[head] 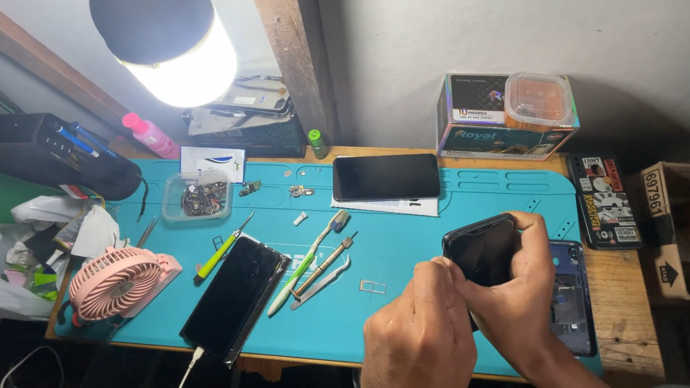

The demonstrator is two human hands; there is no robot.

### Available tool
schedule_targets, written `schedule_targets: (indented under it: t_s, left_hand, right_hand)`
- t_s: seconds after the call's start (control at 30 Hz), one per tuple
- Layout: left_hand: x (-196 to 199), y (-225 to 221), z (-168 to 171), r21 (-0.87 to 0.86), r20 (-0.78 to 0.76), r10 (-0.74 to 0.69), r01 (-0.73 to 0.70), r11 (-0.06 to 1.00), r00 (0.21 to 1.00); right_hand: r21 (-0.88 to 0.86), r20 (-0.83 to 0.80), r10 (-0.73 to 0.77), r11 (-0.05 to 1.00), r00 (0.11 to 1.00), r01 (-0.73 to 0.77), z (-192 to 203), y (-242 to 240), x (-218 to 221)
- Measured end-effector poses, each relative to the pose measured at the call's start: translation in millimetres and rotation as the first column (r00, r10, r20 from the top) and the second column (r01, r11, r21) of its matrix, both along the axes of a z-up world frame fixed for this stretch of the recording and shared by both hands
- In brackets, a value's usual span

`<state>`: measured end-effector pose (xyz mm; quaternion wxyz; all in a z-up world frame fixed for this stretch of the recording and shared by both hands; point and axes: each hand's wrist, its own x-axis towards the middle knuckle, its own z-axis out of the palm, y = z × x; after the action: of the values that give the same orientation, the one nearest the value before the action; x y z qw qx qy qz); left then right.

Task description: The person uses a metal prying tool to separate the screen assembly from the back housing of a smartphone. They carefully work the tool along the edges to release the adhesive and then lift the screen away, revealing the internal components.

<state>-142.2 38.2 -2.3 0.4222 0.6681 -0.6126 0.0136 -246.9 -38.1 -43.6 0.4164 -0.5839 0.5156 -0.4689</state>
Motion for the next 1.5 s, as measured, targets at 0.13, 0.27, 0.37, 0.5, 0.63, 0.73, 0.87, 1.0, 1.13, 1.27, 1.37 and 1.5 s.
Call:
schedule_targets:
  t_s: [0.13, 0.27, 0.37, 0.5, 0.63, 0.73, 0.87, 1.0, 1.13, 1.27, 1.37, 1.5]
  left_hand:
    - [2, 0, 4, 0.037, -0.315, -0.035, 0.049, 0.998, 0.948]
    - [-1, -2, -1, -0.058, 0.209, 0.06, -0.049, 0.997, 0.976]
    - [-4, 1, -3, -0.007, 0.041, 0.041, -0.041, 0.999, 0.998]
    - [-4, -1, -11, -0.101, 0.172, 0.046, -0.028, 0.994, 0.984]
    - [-2, -2, -3, 0.004, -0.058, 0.025, -0.025, 1.0, 0.998]
    - [2, -4, 3, -0.088, 0.075, -0.023, 0.03, 0.996, 0.997]
    - [6, -1, 13, -0.088, -0.093, -0.139, 0.131, 0.987, 0.986]
    - [3, -1, 15, -0.121, -0.056, -0.147, 0.139, 0.983, 0.988]
    - [5, 2, 15, -0.086, -0.263, -0.199, 0.182, 0.979, 0.944]
    - [0, 2, 3, -0.103, 0.141, -0.075, 0.09, 0.991, 0.987]
    - [6, 3, 16, -0.074, -0.044, -0.143, 0.14, 0.987, 0.989]
    - [13, 4, 25, -0.071, -0.398, -0.255, 0.248, 0.966, 0.881]
  right_hand:
    - [-0.008, 0.058, 0.046, 0.999, 0.997, -0.046, -5, -2, -1]
    - [0.01, 0.003, -0.013, 1.0, 1.0, 0.013, -5, -1, 1]
    - [-0.008, 0.006, -0.016, 1.0, 1.0, 0.016, -9, 1, 0]
    - [0.023, 0.035, -0.067, 0.998, 0.997, 0.066, -9, 2, 3]
    - [0.008, -0.061, -0.083, 0.996, 0.995, 0.084, -8, 0, 1]
    - [-0.023, 0.054, -0.04, 0.999, 0.998, 0.041, -10, -2, 0]
    - [-0.044, 0.083, -0.002, 0.999, 0.997, 0.006, -6, -2, -3]
    - [-0.109, 0.061, -0.006, 0.994, 0.998, 0.013, -9, -3, -6]
    - [-0.173, 0.061, 0.045, 0.984, 0.997, -0.034, -13, -6, -10]
    - [-0.165, 0.081, 0.036, 0.986, 0.996, -0.022, -15, -7, -12]
    - [-0.149, 0.033, 0.018, 0.989, 0.999, -0.013, -8, -5, -11]
    - [-0.146, 0.058, 0.054, 0.988, 0.997, -0.045, -3, -6, -13]
